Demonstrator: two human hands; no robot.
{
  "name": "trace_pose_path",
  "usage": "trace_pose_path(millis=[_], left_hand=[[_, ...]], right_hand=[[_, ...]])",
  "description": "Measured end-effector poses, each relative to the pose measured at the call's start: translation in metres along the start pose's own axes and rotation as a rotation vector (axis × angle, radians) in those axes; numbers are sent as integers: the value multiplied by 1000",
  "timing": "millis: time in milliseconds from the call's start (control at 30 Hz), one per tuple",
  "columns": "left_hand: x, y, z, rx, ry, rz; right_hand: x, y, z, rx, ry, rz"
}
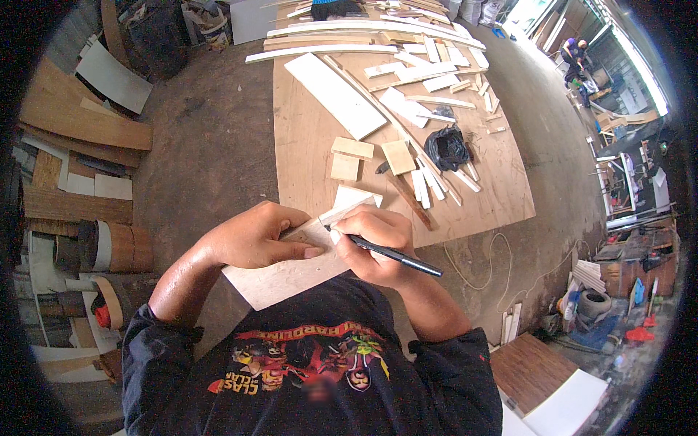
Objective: The person marks lines on several small wooden boards using a pen and then cuts through one board using a hand saw.
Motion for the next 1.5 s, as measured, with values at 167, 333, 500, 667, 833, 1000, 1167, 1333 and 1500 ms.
trace_pose_path(millis=[167,333,500,667,833,1000,1167,1333,1500], left_hand=[[3,-1,0,6,0,4],[6,-1,3,-15,-60,21],[6,0,4,-9,-26,12],[8,-2,5,-10,-17,18],[8,-3,5,-14,-6,17],[10,-4,9,-24,-22,12],[12,-5,10,-23,-24,17],[15,-5,9,-11,-17,22],[15,-7,6,15,-24,-4]], right_hand=[[2,-1,-1,4,11,4],[3,-2,-4,13,-2,20],[0,-3,-7,28,31,-1],[3,-1,-9,12,28,13],[3,0,-13,29,33,23],[3,0,-17,46,62,22],[5,0,-17,27,65,47],[1,-2,-23,53,83,19],[-4,-5,-24,45,64,32]])
Point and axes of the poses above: each hand's wrist, its own x-axis towards the middle knuckle, its own y-axis out of the palm, z = x × y, the point moved 10 cm from there along x, towards the middle knuckle
